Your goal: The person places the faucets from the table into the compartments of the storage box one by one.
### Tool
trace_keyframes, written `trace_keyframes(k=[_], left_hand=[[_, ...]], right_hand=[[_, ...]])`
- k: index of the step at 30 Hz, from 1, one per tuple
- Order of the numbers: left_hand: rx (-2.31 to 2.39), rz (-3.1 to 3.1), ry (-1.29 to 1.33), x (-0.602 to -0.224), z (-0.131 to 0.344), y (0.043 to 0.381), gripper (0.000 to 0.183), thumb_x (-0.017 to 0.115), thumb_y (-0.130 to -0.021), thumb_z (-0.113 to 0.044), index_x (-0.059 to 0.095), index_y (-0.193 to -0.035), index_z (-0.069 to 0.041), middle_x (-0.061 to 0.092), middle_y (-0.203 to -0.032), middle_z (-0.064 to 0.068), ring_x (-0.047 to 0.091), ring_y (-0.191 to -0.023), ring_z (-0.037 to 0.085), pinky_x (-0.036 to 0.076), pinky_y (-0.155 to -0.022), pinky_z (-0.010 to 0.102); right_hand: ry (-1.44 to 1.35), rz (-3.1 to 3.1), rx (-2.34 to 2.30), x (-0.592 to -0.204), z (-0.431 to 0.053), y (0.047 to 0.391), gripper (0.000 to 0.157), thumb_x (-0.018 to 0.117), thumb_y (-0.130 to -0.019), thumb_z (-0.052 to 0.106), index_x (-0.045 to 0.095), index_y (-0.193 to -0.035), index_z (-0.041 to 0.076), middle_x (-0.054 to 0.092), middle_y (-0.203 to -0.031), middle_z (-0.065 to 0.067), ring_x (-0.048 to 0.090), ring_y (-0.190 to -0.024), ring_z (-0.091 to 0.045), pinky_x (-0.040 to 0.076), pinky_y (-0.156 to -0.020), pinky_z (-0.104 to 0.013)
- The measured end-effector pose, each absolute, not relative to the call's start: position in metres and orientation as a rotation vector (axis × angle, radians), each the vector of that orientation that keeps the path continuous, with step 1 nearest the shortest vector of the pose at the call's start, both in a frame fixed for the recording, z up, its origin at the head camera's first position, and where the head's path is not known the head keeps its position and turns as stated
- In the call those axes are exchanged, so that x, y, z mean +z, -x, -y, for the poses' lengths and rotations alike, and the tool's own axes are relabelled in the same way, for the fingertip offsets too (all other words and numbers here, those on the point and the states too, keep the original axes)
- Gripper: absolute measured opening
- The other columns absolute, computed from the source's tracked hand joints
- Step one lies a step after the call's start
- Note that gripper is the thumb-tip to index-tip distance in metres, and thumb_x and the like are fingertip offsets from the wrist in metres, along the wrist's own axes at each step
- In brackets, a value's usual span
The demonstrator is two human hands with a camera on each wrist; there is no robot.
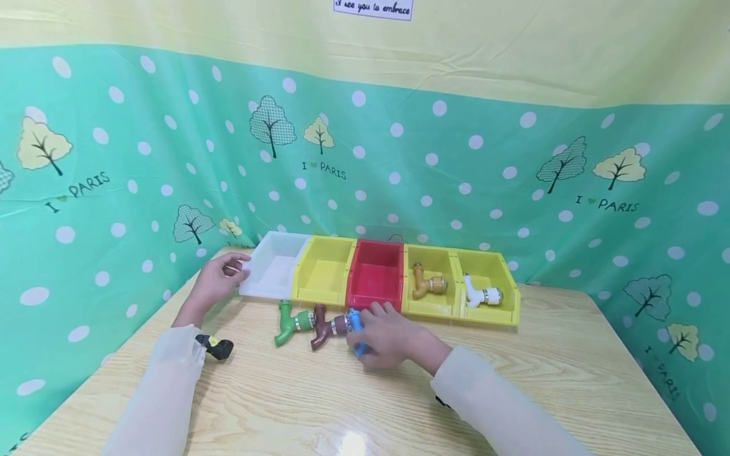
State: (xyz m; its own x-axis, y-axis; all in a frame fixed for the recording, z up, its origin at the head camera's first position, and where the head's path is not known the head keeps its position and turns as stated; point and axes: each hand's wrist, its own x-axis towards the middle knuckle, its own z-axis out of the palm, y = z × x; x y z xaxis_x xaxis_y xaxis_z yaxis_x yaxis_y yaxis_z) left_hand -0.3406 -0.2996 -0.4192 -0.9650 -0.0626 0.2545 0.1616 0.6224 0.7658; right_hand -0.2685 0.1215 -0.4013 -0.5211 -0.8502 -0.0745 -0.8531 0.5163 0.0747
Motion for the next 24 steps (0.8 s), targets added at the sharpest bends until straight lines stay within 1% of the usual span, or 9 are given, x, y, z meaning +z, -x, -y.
trace_keyframes(k=[6, 15, 24], left_hand=[[-1.253, 2.594, 0.094, -0.419, 0.301, 0.341, 0.031, 0.065, -0.101, -0.016, 0.065, -0.131, -0.008, 0.063, -0.115, 0.017, 0.061, -0.101, 0.031, 0.053, -0.081, 0.039], [-1.253, 2.596, 0.074, -0.420, 0.300, 0.341, 0.031, 0.066, -0.101, -0.017, 0.065, -0.131, -0.010, 0.063, -0.115, 0.015, 0.061, -0.101, 0.030, 0.053, -0.078, 0.036], [-1.251, 2.592, 0.098, -0.419, 0.300, 0.340, 0.032, 0.065, -0.102, -0.017, 0.064, -0.133, -0.008, 0.063, -0.115, 0.017, 0.061, -0.102, 0.031, 0.053, -0.079, 0.036]], right_hand=[[1.506, -2.712, 0.153, -0.401, -0.123, 0.266, 0.024, 0.065, -0.093, 0.037, 0.063, -0.116, 0.043, 0.049, -0.102, 0.003, 0.037, -0.094, -0.016, 0.034, -0.079, -0.036], [1.551, -2.750, 0.191, -0.394, -0.128, 0.259, 0.021, 0.065, -0.091, 0.036, 0.063, -0.111, 0.040, 0.048, -0.100, 0.002, 0.036, -0.092, -0.017, 0.032, -0.077, -0.037], [1.539, -2.828, 0.209, -0.369, -0.133, 0.264, 0.029, 0.070, -0.089, 0.036, 0.066, -0.118, 0.036, 0.052, -0.107, -0.001, 0.038, -0.095, -0.019, 0.035, -0.078, -0.038]])
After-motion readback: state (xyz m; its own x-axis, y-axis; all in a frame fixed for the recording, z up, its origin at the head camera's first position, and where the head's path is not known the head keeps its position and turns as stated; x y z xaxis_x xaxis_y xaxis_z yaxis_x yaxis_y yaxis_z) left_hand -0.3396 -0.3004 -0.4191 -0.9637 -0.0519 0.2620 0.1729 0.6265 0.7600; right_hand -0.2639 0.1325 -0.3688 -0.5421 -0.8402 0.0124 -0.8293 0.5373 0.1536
